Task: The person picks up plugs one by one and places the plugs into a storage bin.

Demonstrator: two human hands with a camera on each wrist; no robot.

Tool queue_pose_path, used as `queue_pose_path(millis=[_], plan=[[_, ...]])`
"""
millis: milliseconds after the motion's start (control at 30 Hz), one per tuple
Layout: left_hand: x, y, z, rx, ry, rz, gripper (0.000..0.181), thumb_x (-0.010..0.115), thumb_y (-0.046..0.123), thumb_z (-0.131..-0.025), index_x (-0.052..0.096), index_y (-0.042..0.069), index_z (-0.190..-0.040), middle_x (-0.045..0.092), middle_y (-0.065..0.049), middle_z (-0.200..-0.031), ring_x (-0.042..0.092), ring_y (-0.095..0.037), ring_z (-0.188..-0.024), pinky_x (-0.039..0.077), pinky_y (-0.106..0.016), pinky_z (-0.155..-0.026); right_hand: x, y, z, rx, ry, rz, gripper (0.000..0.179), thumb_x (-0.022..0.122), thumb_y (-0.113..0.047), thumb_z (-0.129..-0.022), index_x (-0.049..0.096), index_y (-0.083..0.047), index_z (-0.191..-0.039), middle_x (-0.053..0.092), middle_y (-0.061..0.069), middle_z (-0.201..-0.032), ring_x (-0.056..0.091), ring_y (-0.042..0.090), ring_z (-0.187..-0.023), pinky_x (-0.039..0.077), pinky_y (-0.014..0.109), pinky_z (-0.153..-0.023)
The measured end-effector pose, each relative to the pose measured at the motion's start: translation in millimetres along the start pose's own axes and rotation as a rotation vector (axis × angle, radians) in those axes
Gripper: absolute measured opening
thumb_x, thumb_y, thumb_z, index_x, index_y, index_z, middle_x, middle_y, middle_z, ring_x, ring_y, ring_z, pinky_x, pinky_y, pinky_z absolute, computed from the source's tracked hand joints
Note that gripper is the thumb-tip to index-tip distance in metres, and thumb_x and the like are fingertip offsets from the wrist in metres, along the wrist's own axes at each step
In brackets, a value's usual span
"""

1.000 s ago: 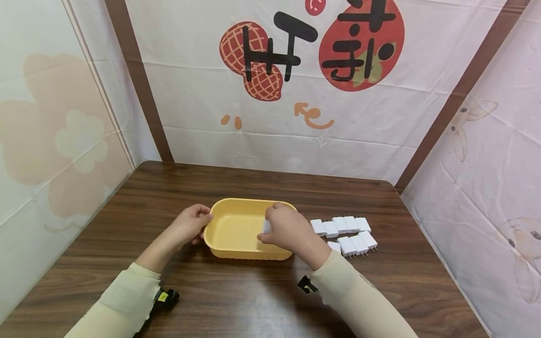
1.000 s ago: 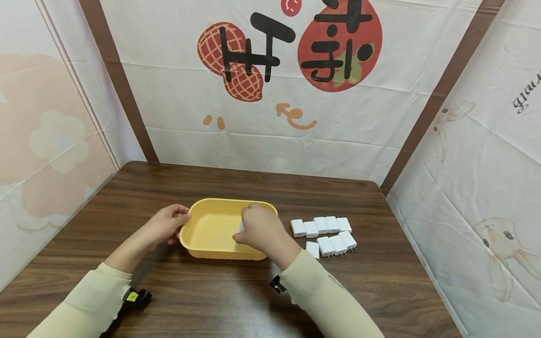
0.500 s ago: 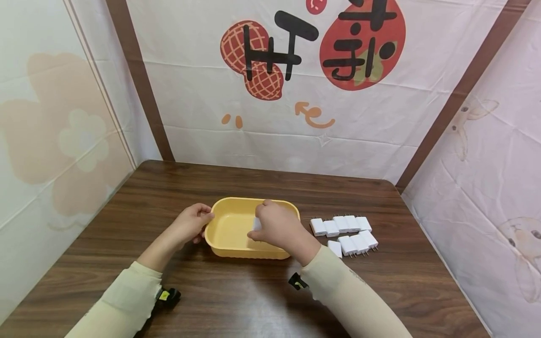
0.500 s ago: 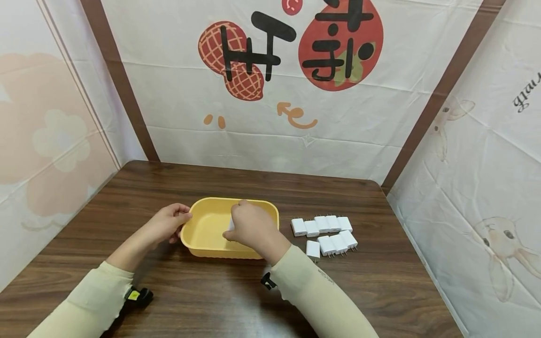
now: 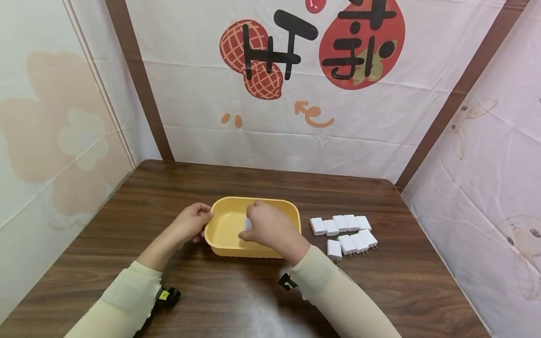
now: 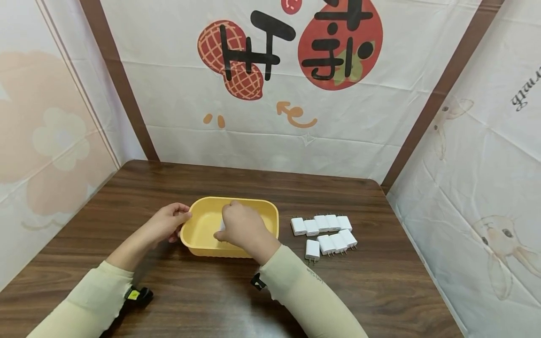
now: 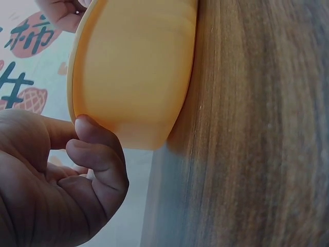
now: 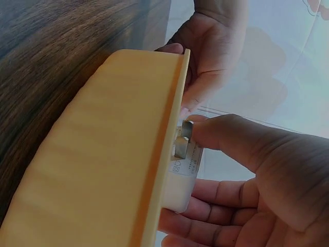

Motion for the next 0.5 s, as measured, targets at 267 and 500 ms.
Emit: queue_pose_path(millis=[267,500], plan=[[-0.3,-1.4,-0.4,0.013,-0.009,0.006,0.038,0.048,0.021,-0.109,0.045,-0.007,-0.135,0.057,-0.012,-0.089,0.053,-0.016,-0.059,0.046,-0.028,-0.046,7.6,-7.5,-4.8,-0.007,0.008,0.020,0.044,0.082,-0.052,-0.083,0.067,-0.014,-0.100,0.057,-0.003,-0.091,0.055,0.008,-0.067,0.048,0.024,-0.058],[-1.0,-0.5,0.3,0.017,-0.013,0.008,0.038,0.048,0.021,-0.109,0.045,-0.007,-0.135,0.058,-0.012,-0.090,0.054,-0.015,-0.059,0.046,-0.028,-0.045,10.8,-13.5,-8.6,-0.002,-0.003,0.028,0.045,0.081,-0.053,-0.084,0.067,-0.014,-0.102,0.057,-0.003,-0.092,0.054,0.008,-0.066,0.047,0.024,-0.057]])
Point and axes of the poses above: each hand's wrist, its own z-axis away from the middle knuckle, its own x-axis out of the palm, y = z × x, the point moved 1 cm from there along -z, towards the middle knuckle
